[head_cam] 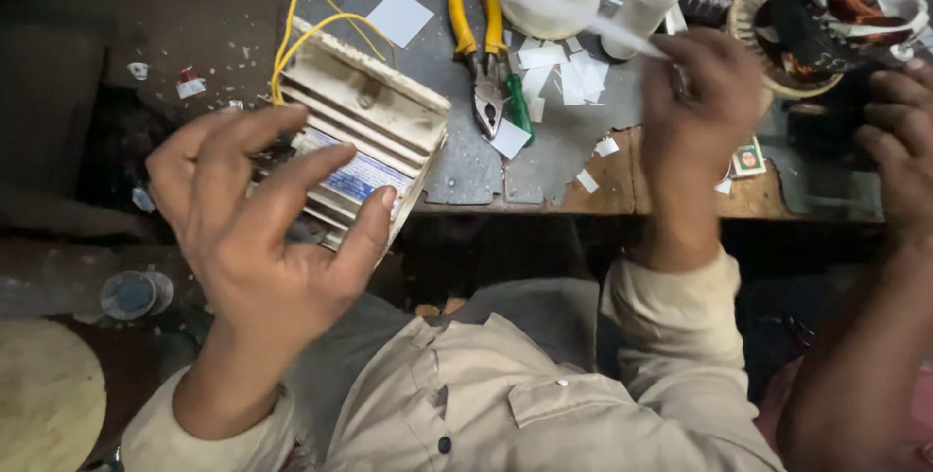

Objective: The person cuts small white rectangular pieces with scissors and inserts them into slots on a finned metal electrical component. They repeatedly pick, cut, and place the pieces while another person works nearby.

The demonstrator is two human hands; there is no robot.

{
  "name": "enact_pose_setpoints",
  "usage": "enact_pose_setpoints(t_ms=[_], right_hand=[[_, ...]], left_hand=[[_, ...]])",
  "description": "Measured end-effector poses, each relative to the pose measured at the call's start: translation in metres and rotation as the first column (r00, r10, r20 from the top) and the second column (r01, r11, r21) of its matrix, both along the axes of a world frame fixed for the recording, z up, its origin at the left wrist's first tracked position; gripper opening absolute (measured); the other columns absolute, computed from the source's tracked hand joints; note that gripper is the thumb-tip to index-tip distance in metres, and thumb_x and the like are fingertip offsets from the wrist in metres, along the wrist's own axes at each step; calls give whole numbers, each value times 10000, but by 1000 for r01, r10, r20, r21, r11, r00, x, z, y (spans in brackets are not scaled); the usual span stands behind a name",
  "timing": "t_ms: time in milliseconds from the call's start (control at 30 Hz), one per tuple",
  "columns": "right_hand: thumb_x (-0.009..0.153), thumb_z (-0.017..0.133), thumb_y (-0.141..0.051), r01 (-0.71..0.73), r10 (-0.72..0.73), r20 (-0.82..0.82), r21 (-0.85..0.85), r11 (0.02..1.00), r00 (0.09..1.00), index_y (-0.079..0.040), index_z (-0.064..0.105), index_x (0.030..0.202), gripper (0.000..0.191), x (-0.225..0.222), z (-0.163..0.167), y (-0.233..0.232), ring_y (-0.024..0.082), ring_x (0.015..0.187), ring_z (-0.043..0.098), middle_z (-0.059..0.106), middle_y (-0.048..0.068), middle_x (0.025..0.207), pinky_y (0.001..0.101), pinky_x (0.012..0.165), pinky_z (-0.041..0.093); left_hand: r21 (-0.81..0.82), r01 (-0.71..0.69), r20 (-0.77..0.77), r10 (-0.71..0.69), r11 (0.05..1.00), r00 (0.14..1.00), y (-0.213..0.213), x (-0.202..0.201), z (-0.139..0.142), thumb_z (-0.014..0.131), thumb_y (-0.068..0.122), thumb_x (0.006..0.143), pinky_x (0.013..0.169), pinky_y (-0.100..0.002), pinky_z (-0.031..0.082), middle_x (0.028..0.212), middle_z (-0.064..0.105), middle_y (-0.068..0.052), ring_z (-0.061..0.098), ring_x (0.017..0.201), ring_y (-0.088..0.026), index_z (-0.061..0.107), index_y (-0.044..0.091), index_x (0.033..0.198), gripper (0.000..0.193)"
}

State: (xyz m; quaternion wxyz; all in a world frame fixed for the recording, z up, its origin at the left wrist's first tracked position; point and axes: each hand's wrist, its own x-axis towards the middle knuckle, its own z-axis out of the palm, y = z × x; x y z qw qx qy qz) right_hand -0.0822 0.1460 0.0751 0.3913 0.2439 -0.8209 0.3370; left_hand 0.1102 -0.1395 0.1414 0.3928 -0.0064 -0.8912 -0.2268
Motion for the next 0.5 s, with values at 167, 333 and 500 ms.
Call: enact_pose_setpoints(t_ms=[167, 333, 500], right_hand=[[974, 839, 40, 137, -137, -7, 7, 991, 991, -32, 762, 1084, 152, 21, 0, 22, 257, 849, 702, 704, 116, 999, 323, 708, 531], [930, 833, 34, 188, -197, 122, 82, 979, 973, -30, 774, 1085, 178, 31, -7, 47, 242, 817, 702, 718, 137, 997, 309, 731, 533], [932, 795, 35, 178, -169, 84, -126, 976, 982, 31, 712, 1147, 230, 36, -17, 68, 196, 931, 716, 739, 122, 1057, 295, 860, 578]], left_hand=[[-186, 138, -79, -154, 973, 985, 4, -4, 12, 857, 294, 796, 960, -470, 394, 1044, 705, -77, 549, 1101, -346, 787, 71, 954, 282], [-216, 162, 2, -166, 963, 986, 7, -13, 14, 864, 297, 767, 906, -465, 399, 1024, 721, -82, 577, 1076, -340, 797, 61, 939, 300], [-133, 201, 15, -201, 970, 979, 1, -12, 9, 864, 268, 756, 902, -453, 437, 1026, 719, -89, 583, 1074, -345, 784, 68, 931, 277]])
